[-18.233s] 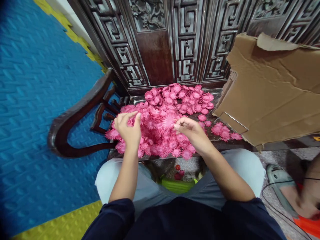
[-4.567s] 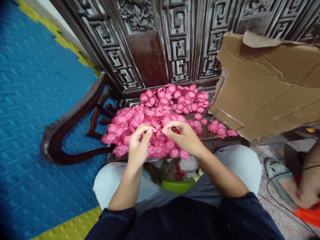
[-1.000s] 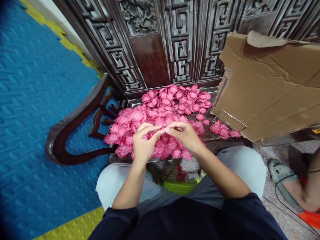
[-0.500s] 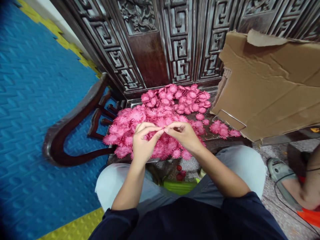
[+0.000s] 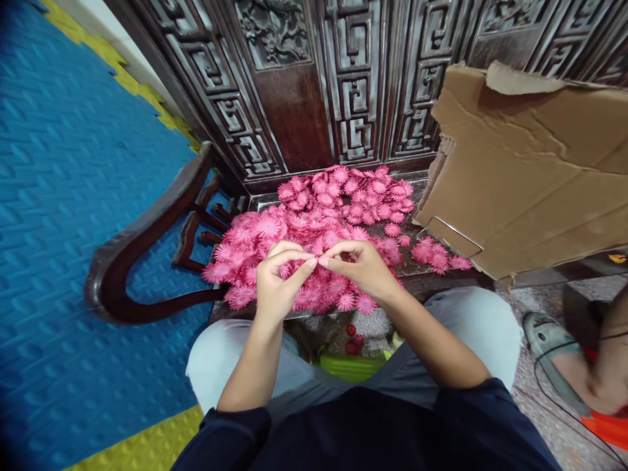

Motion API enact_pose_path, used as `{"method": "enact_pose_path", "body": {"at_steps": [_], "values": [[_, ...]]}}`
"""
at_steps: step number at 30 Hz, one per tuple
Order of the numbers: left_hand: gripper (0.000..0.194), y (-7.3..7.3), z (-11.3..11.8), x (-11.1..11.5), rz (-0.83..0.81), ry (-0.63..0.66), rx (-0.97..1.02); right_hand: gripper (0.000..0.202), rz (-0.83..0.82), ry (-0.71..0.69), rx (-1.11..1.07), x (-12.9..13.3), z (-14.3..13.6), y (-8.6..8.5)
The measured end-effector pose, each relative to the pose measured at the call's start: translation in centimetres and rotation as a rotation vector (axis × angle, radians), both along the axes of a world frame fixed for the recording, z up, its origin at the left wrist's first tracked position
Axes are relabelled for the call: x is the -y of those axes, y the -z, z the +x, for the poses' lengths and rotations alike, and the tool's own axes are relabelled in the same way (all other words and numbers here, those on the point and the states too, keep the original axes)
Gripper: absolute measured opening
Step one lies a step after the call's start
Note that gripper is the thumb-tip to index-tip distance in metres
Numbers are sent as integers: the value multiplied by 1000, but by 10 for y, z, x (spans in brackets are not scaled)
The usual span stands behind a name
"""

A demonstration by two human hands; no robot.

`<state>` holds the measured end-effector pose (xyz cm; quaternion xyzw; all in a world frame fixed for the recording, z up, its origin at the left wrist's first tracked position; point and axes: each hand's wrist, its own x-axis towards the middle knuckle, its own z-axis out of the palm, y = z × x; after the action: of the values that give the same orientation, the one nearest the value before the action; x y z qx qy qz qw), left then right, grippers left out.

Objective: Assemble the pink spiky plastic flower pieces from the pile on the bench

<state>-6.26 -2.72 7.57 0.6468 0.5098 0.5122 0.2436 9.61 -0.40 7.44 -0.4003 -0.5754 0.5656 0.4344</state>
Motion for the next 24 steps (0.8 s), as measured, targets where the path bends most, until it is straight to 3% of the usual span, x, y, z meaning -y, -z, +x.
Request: {"method": "enact_pose_path", "body": {"at_steps": [14, 20, 24], "values": [[11, 6, -1, -6, -8, -60, 197, 9, -25, -15, -30, 0, 1, -4], [8, 13, -6, -17, 96, -252, 235, 9, -47, 80, -53, 0, 0, -4], [12, 21, -30, -34, 154, -506, 281, 7, -31, 188, -70, -3, 7, -4]]}}
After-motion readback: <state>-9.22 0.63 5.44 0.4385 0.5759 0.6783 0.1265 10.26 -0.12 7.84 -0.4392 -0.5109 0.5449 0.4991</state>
